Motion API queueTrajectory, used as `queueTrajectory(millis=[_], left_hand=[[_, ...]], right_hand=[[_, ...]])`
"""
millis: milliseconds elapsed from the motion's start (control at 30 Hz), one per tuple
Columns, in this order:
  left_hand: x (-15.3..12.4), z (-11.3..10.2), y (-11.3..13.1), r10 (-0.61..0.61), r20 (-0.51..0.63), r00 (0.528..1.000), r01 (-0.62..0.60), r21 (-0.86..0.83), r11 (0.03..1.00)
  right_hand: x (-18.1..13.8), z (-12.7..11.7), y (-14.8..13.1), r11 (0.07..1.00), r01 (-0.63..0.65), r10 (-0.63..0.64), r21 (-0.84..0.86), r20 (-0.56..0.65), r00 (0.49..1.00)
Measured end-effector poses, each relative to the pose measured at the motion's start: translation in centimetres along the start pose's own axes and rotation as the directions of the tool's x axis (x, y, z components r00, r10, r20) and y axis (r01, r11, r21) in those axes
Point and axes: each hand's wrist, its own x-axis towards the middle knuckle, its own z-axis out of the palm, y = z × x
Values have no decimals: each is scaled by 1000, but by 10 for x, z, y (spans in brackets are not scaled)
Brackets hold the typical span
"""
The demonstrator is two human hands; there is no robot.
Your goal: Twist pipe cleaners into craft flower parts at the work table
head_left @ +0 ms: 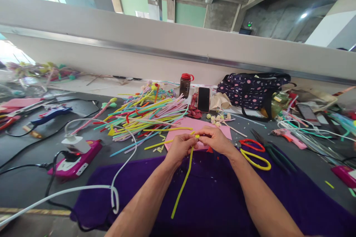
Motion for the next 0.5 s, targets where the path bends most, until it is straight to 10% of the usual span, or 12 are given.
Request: queueTrajectory(millis=[500], left_hand=[[0,-3,2,-33,15,999,35,-146,989]], right_hand=[[0,2,1,988,-40,36,148,27,999]])
